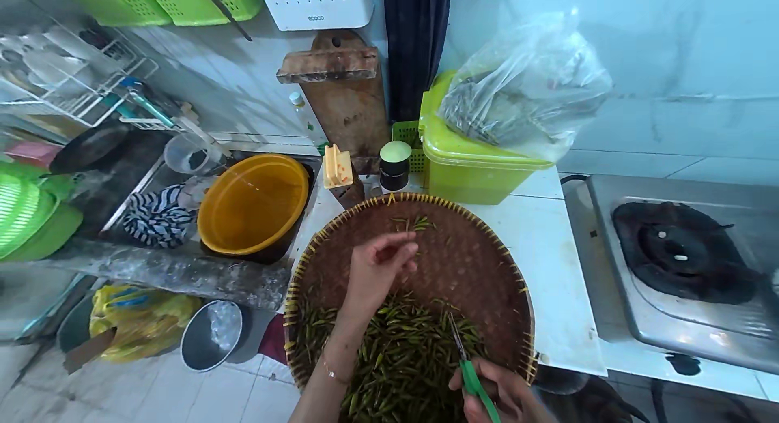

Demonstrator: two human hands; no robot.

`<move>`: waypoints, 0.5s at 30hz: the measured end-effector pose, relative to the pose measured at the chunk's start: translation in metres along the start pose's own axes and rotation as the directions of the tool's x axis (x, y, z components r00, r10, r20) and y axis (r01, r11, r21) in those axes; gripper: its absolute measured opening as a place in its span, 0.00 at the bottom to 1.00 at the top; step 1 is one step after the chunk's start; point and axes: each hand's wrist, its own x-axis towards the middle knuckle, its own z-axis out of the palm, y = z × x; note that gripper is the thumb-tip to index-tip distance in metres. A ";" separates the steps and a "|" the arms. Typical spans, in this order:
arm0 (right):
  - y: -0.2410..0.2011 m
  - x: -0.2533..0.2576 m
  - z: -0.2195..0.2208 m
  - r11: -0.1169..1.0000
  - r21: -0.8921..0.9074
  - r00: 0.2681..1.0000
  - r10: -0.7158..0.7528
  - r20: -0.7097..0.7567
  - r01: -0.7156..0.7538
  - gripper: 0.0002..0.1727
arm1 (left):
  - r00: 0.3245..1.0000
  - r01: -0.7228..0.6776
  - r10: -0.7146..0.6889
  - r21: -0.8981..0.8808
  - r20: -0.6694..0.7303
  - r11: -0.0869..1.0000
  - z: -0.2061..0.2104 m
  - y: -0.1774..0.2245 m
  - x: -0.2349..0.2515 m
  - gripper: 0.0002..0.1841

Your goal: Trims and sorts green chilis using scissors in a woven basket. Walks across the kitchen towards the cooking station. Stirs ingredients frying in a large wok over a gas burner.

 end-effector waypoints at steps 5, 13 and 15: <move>-0.002 0.004 -0.003 0.977 -0.207 0.998 -0.060 0.005 0.060 0.21 | 0.996 0.041 -0.053 0.158 0.077 0.987 -0.006 -0.017 -0.054 0.19; 0.001 0.005 -0.008 0.934 -0.355 0.997 -0.022 0.070 0.045 0.21 | 0.959 0.085 -0.154 0.272 0.240 0.959 -0.016 -0.026 -0.093 0.11; 0.000 0.004 -0.009 0.935 -0.352 0.995 -0.015 0.095 0.048 0.20 | 0.938 0.079 -0.175 0.309 0.298 0.948 -0.018 -0.028 -0.094 0.11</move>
